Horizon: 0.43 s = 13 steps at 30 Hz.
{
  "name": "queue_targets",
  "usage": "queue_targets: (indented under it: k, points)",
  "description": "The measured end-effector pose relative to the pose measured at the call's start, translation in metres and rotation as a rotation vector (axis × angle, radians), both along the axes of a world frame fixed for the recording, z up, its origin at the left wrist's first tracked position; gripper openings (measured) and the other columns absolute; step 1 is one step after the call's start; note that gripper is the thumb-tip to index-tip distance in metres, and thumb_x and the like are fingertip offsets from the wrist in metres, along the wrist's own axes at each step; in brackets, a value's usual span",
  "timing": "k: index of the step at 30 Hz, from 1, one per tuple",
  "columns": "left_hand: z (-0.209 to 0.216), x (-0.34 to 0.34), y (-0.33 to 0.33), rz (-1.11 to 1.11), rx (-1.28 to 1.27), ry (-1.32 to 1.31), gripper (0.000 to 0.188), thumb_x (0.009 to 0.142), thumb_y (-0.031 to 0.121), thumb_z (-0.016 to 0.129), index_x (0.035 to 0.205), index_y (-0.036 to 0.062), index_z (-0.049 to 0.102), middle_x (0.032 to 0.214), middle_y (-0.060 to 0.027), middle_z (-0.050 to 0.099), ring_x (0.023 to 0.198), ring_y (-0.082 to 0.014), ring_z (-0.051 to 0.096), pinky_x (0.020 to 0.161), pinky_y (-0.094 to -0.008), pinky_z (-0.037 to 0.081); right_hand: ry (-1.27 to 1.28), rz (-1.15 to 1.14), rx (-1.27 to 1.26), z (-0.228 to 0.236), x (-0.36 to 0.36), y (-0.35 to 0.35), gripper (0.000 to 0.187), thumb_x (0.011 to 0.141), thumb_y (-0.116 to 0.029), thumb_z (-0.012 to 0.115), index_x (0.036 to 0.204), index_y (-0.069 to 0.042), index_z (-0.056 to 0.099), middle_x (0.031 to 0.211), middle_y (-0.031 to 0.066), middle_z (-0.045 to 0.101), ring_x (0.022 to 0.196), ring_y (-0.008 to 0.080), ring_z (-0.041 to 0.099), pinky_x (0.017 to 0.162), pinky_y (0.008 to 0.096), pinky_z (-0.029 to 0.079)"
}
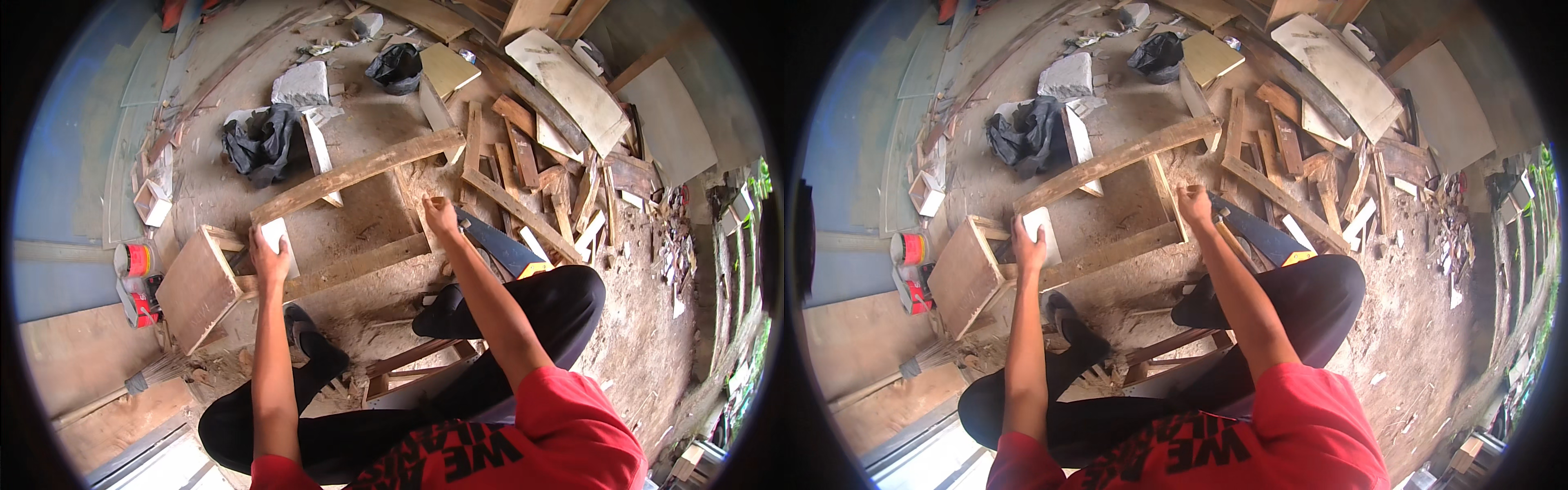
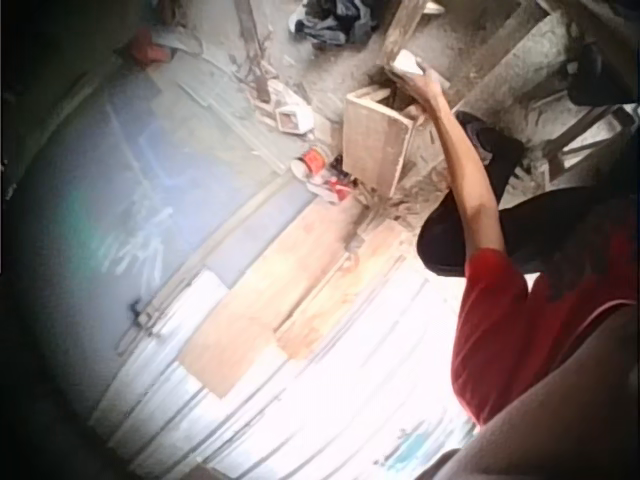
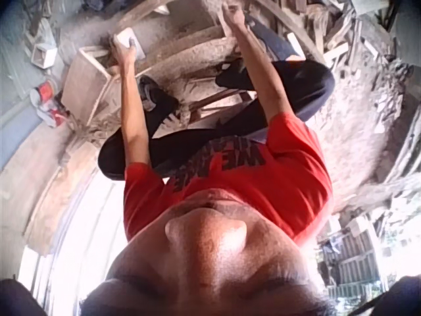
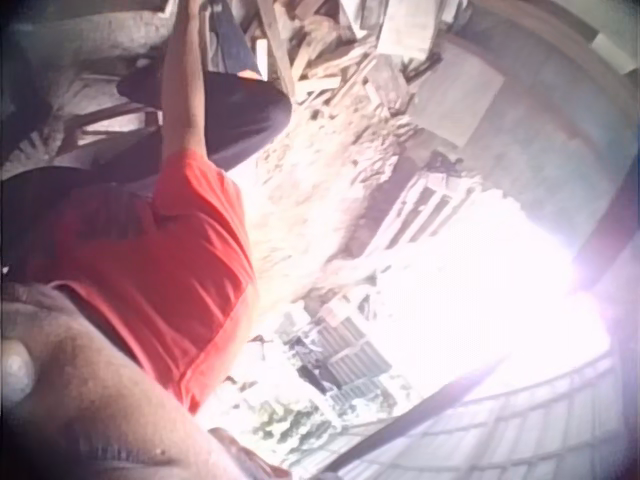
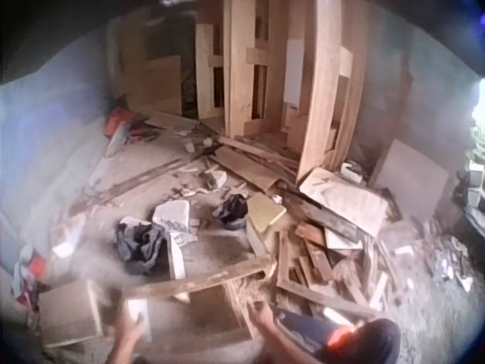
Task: The person sits on the floor and uses a hammer to pry apart and break down a wooden frame. They repeatedly strike the joints to separate the pieces and then lift the disassembled frame to inspect it.
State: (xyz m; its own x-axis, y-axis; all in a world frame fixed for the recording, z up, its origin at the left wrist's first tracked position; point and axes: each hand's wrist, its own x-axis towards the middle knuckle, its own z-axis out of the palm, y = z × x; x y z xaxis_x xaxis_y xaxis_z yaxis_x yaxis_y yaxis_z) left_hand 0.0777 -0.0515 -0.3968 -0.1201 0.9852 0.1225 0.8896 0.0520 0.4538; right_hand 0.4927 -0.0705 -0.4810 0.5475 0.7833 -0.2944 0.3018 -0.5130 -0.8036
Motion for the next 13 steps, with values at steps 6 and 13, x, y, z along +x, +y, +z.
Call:
queue_targets:
  k: [6,13]
  points:
    - [0.025,0.085,0.045,-0.3,0.155,0.023,0.076,0.091,0.037,0.066,0.149,0.0023,0.031,0.153,-0.0247,0.034,0.145,-0.0381,0.028,0.118,-0.0514,0.023,-0.238,0.204,-0.089,0.007,0.105,0.03,0.037,0.096,-0.037,0.06,0.095,-0.002,0.071,0.084,0.0167,0.073,0.079,0.0272,0.07,0.075,0.0401,0.056]
    - [0.016,0.151,0.111,-0.029,-0.267,0.223,0.096,0.088,0.071,0.051,0.151,0.0012,0.03,0.155,-0.0213,0.034,0.146,-0.0346,0.029,0.117,-0.0595,0.016,-0.341,0.139,0.107,0.112,0.132,0.116,0.064,0.089,-0.056,0.063,0.108,0.005,0.063,0.096,0.0285,0.07,0.098,0.0401,0.069,0.088,0.0459,0.053]
